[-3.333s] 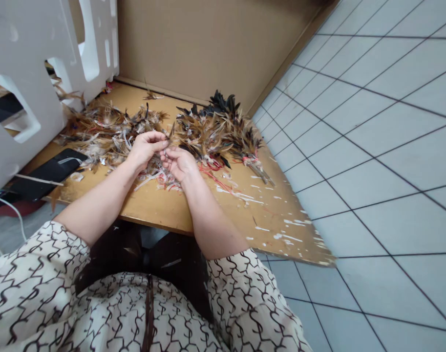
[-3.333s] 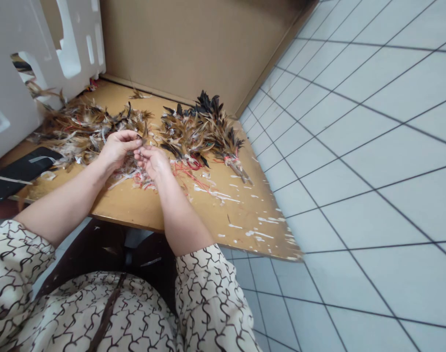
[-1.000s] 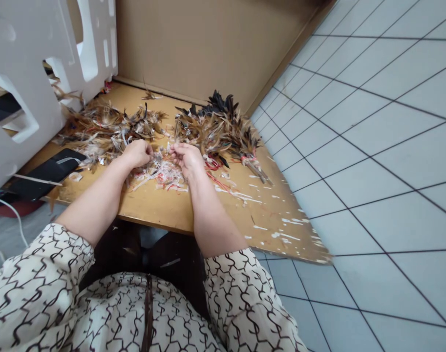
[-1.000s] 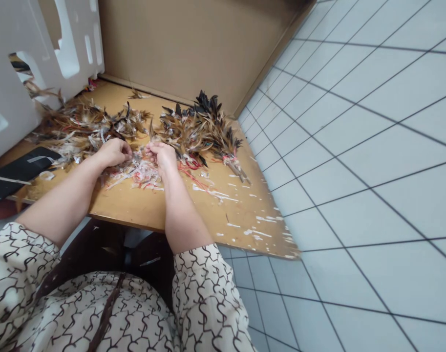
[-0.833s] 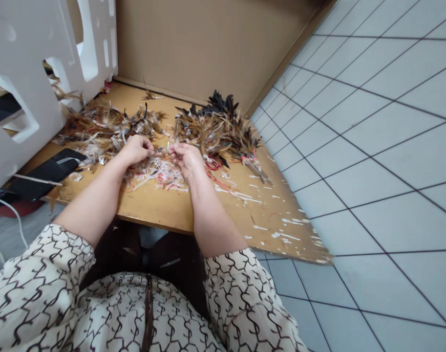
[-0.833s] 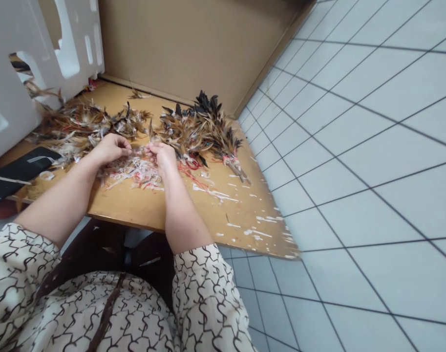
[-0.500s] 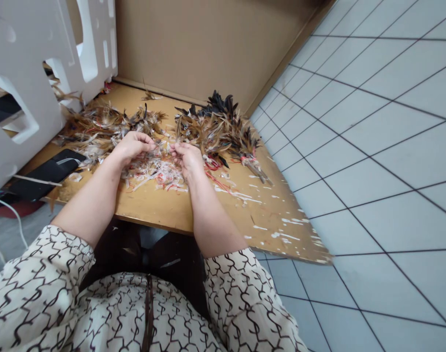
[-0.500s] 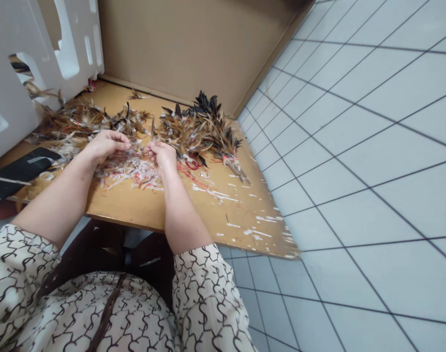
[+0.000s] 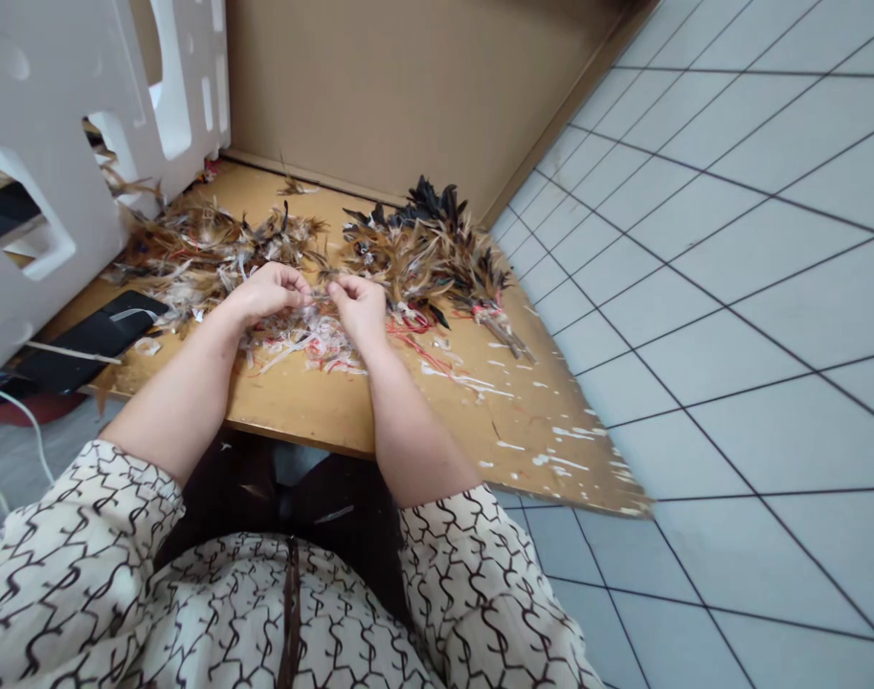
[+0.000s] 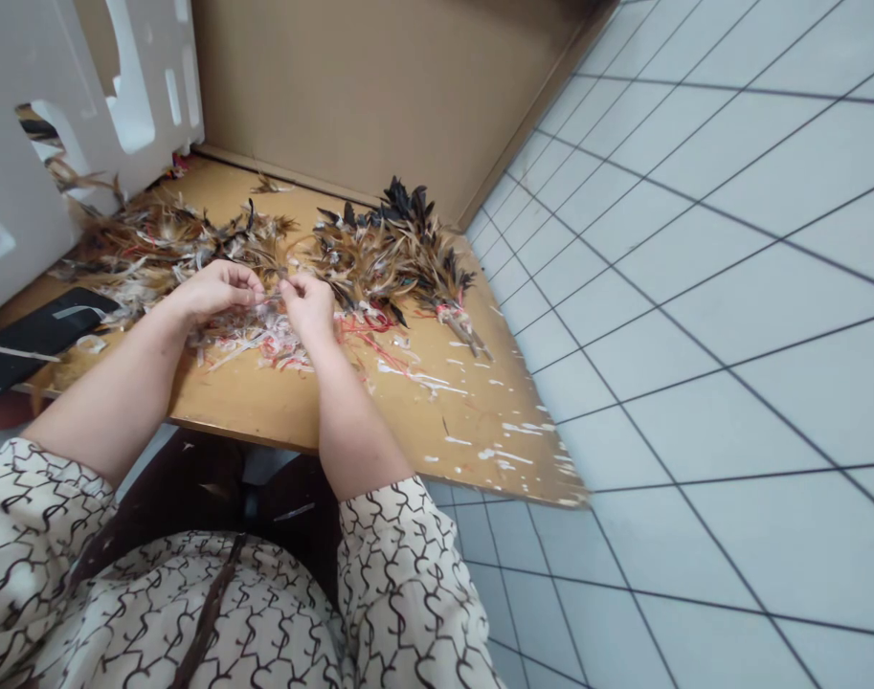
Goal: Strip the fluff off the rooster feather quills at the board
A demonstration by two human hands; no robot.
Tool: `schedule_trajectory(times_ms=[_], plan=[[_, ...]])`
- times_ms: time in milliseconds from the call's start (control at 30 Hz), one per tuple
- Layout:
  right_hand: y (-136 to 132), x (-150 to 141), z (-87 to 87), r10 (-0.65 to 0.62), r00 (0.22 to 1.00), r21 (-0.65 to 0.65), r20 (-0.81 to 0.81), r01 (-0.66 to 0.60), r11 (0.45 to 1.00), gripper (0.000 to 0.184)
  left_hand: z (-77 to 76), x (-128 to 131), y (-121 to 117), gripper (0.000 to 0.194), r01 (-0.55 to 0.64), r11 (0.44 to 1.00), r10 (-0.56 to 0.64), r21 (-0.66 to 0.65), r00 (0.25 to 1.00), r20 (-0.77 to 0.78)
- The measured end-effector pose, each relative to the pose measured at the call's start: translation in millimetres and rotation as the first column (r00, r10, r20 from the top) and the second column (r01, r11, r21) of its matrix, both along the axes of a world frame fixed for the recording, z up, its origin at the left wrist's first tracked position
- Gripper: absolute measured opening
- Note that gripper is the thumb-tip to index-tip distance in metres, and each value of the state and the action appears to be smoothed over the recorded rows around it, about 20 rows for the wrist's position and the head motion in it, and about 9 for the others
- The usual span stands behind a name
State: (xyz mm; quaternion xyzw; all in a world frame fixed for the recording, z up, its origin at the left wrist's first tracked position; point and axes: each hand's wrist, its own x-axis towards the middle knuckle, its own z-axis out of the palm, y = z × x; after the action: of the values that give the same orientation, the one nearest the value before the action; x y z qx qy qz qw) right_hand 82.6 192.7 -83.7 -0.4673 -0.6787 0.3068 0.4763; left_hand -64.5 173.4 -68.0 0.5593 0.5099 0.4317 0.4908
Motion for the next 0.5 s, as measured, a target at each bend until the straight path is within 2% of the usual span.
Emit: schedule_trajectory(times_ms=[133, 267, 500], plan=[[-2.0, -0.5, -0.1, 0.006, 0.995, 0.004, 0.098, -0.007, 1.0, 0.023, -1.3, -1.3, 1.2, 0.011, -0.012, 1.0, 0.012, 0.014, 1.0, -0.006], [-4.2, 0.2, -0.6, 0.03, 0.988, 0.021, 0.15, -0.033, 0.999, 0.017, -2.3, -1.6, 2.0, 0.01, -0.031, 0.999, 0.031, 0.037, 0.999, 0.014], [-7.6, 1.0, 2.0, 0.079, 0.94, 0.07, 0.332, -0.108, 0.992, 0.017, 3.9, 0.9, -2.6, 0.011, -0.107, 0.994, 0.106, 0.017, 0.993, 0.047]])
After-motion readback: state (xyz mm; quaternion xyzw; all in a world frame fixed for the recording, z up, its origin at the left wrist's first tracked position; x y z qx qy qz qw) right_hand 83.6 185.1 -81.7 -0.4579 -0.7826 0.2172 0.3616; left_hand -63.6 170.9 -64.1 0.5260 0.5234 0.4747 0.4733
